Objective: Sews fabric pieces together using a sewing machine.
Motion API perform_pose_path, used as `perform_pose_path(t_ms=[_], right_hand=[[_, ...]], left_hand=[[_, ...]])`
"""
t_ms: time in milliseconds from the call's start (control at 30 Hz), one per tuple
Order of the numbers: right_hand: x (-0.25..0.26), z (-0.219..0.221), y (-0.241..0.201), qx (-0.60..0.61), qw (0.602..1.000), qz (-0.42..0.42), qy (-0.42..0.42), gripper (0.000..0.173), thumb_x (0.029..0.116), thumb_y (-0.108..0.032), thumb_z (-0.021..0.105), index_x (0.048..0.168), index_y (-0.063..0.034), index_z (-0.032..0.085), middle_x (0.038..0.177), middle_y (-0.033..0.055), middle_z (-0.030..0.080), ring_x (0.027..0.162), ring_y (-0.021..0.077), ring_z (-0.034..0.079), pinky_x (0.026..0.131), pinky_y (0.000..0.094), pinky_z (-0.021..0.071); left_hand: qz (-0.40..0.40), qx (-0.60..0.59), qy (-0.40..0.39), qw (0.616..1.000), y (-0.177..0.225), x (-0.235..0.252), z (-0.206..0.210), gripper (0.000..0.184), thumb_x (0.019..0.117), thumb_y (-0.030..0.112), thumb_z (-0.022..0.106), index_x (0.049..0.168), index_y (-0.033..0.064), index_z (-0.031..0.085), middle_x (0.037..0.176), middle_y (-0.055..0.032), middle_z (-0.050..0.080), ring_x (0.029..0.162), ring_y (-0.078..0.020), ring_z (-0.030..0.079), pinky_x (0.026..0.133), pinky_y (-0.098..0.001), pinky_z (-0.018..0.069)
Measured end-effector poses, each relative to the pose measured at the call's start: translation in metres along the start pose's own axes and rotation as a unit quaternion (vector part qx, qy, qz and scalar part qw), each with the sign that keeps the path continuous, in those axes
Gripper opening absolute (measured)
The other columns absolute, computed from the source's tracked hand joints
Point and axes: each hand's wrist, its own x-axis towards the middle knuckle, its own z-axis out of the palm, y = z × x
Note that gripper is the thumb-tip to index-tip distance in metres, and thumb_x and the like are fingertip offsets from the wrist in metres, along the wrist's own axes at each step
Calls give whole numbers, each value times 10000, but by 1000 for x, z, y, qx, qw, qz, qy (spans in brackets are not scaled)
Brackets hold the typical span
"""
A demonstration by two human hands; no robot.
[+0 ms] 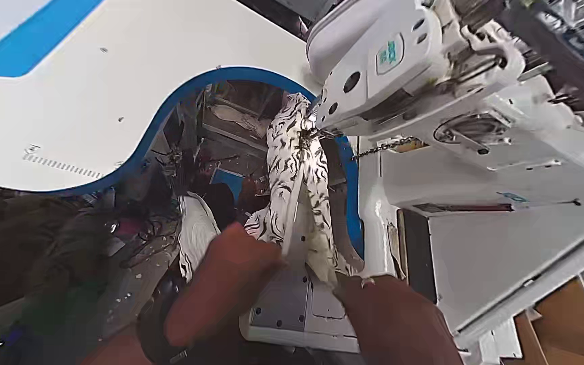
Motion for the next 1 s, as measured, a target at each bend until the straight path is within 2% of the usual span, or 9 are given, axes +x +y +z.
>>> perform_pose_path(t_ms=[100,200,300,500,733,800,867,933,1000], right_hand=[[12,7,-59,-58,995,54,68,260,888,-49,613,1074,24,778,526,50,579,455,200,559,474,305,439],[29,13,-62,-50,991,100,72,258,880,-36,630,1081,34,775,565,84,616,451,212,580,437,307,444],[42,17,-67,-46,991,109,66,281,868,-12,624,1102,62,761,603,96,637,470,207,595,438,293,455],[68,16,-53,-35,989,139,35,286,917,-52,613,1142,61,748,671,107,692,542,217,655,496,297,506],[102,34,-27,-25,984,136,114,320,925,-92,547,1122,31,768,566,67,610,438,210,567,402,329,424],[89,38,-15,5,983,165,85,361,921,-153,547,1161,39,736,570,61,618,422,229,574,378,389,431],[55,26,-10,45,979,198,-16,314,897,-157,619,1108,63,696,619,107,647,493,308,642,442,490,494],[45,7,-5,56,981,173,-61,206,900,-128,655,997,41,721,657,136,694,565,330,691,520,503,530],[50,-5,-15,24,993,110,-33,172,906,-140,639,876,-12,749,592,96,656,521,276,652,497,430,495]], left_hand=[[14,101,66,993,33,-13,41,234,947,128,546,797,75,718,533,-16,570,473,-176,529,530,-322,425],[-14,84,103,991,25,-9,49,263,969,151,536,854,57,753,505,-18,536,449,-175,488,514,-309,401],[-34,62,87,994,23,4,40,269,950,156,541,753,78,707,483,-17,524,425,-165,476,502,-311,380],[-98,-1,69,993,9,32,43,266,964,154,544,915,41,780,476,-34,524,405,-187,470,467,-328,386],[-101,-88,77,988,-17,64,59,236,945,125,512,875,37,719,510,-29,510,429,-170,507,427,-325,395],[-140,-98,30,985,-11,64,51,239,956,139,547,1026,6,733,571,-62,594,469,-208,583,455,-385,470],[-160,-87,-18,983,-1,49,35,323,941,171,591,1165,-6,742,590,-81,629,473,-236,600,468,-423,492],[-122,-72,-16,990,-5,38,37,333,920,194,576,1135,32,772,516,-44,556,409,-206,525,410,-381,423],[-76,-92,-60,991,-9,33,38,254,901,162,601,1026,38,783,491,-46,518,406,-218,518,411,-389,409]])
